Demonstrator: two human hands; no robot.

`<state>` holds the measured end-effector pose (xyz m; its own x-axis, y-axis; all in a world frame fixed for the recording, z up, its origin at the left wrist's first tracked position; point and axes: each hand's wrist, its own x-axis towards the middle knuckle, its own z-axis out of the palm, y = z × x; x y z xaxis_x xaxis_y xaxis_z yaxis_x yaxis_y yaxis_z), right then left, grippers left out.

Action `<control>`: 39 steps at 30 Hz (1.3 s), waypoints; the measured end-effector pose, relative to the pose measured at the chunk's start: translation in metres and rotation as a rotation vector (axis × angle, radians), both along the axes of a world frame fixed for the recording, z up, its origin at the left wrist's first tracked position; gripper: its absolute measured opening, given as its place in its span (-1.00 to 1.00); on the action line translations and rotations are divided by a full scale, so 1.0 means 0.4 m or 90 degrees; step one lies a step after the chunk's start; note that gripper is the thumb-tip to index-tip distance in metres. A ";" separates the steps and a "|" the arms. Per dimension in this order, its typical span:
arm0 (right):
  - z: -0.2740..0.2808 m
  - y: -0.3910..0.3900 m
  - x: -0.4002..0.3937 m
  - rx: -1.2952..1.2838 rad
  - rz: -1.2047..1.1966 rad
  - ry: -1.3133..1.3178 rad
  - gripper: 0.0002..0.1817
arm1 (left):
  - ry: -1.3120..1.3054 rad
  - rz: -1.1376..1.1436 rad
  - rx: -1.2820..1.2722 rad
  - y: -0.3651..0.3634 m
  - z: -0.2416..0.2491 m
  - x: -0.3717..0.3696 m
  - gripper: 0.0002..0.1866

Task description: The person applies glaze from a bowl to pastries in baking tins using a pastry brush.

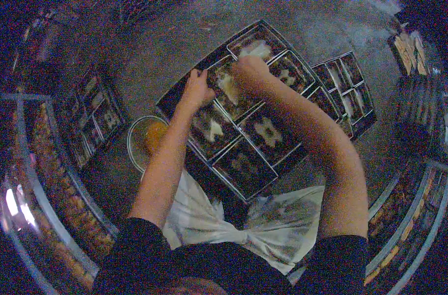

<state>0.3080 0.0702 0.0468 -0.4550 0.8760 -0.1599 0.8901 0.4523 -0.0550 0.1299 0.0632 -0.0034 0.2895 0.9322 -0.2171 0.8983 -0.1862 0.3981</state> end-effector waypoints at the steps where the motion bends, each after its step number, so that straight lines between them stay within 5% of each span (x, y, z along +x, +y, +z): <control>1: -0.009 0.001 -0.005 0.036 -0.056 0.041 -0.81 | -0.002 0.016 0.005 -0.014 -0.005 0.000 -0.29; 5: -0.031 -0.024 -0.041 0.078 -0.190 0.109 -0.79 | -0.058 0.084 0.110 -0.062 0.037 0.021 -0.29; 8: 0.027 -0.098 -0.044 -0.061 -0.252 0.126 -0.80 | -0.144 0.110 0.143 -0.126 0.102 0.025 -0.34; 12: 0.112 -0.267 -0.052 -0.107 -0.434 0.196 -0.79 | -0.248 0.195 -0.004 -0.310 0.137 -0.068 -0.45; 20: 0.256 -0.487 -0.325 -0.288 -0.400 0.413 -0.73 | -0.189 0.367 -0.229 -0.632 0.299 -0.345 -0.55; 27: 0.048 -0.420 -0.663 -0.527 -0.437 0.214 -0.77 | -0.091 0.344 -0.369 -0.667 0.170 -0.630 -0.67; 28: 0.016 -0.417 -0.702 -0.533 -0.432 0.184 -0.78 | -0.080 0.339 -0.411 -0.672 0.156 -0.662 -0.66; 29: -0.017 -0.411 -0.732 -0.539 -0.427 0.155 -0.78 | -0.072 0.251 -0.290 -0.683 0.129 -0.700 -0.66; 35: -0.311 -0.469 -0.838 -0.445 -0.481 0.129 -0.78 | -0.132 0.314 -0.452 -0.604 0.015 -0.856 -0.66; 39: -0.301 -0.459 -0.859 -0.500 -0.677 0.116 -0.74 | -0.116 0.268 -0.422 -0.561 -0.020 -0.918 -0.66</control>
